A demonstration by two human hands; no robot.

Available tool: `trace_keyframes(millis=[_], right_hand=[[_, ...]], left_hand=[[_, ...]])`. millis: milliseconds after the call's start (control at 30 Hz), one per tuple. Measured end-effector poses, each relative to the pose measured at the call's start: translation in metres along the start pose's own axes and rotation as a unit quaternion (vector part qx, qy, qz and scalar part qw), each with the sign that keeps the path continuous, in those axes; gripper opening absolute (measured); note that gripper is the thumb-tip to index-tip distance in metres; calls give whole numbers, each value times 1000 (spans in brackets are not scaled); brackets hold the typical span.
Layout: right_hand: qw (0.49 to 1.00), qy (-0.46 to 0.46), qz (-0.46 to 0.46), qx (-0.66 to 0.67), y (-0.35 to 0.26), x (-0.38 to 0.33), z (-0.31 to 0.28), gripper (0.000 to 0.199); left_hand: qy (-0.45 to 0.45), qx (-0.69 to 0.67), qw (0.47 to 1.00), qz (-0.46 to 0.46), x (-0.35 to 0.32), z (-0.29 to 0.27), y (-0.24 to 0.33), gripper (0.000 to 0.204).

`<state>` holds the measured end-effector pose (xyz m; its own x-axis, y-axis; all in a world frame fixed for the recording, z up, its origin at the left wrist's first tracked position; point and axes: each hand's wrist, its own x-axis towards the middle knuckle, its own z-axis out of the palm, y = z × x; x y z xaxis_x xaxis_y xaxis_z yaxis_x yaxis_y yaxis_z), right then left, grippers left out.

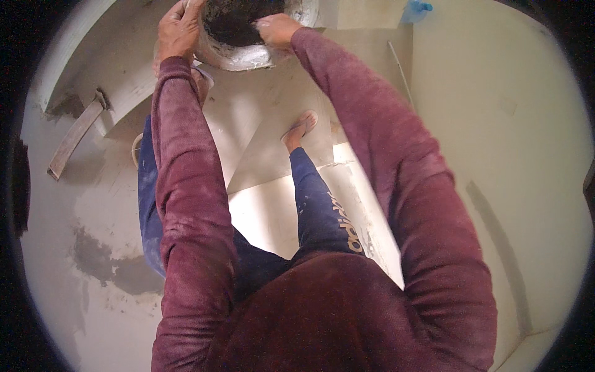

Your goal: The person mixes a gray substance in a bucket using a trowel, then carries the bucket down a staircase and continues mixing on the floor. Another person is present and also mixing materials nearby.

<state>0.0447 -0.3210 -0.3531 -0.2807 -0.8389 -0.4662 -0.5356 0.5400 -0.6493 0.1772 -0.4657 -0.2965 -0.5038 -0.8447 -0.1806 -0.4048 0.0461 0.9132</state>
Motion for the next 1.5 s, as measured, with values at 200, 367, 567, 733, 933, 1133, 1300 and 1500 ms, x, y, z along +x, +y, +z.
trace_keyframes(millis=[200,367,567,733,933,1133,1300,1500], right_hand=[[978,115,-104,-136,-13,-22,-48,35],[975,90,-8,-202,-6,-10,-55,32],[993,11,-2,121,3,-22,-17,33],[913,-135,181,340,-43,-63,-53,38],[995,56,-60,-58,71,5,-65,31],[957,177,-171,-154,-12,-7,-60,25],[986,103,-49,-119,11,-18,-13,34],[954,-84,148,246,-37,-53,-39,40]], left_hand=[[-3,26,999,18,-1,4,19,33],[-36,8,999,2,-8,13,24,31],[-13,-41,999,32,-9,12,36,33],[-8,7,999,31,-10,5,25,32],[-24,-6,999,28,-3,15,28,31],[-22,-38,999,8,-5,9,8,28],[-8,-64,998,22,-12,15,31,29],[-26,-36,999,25,2,8,3,26]])
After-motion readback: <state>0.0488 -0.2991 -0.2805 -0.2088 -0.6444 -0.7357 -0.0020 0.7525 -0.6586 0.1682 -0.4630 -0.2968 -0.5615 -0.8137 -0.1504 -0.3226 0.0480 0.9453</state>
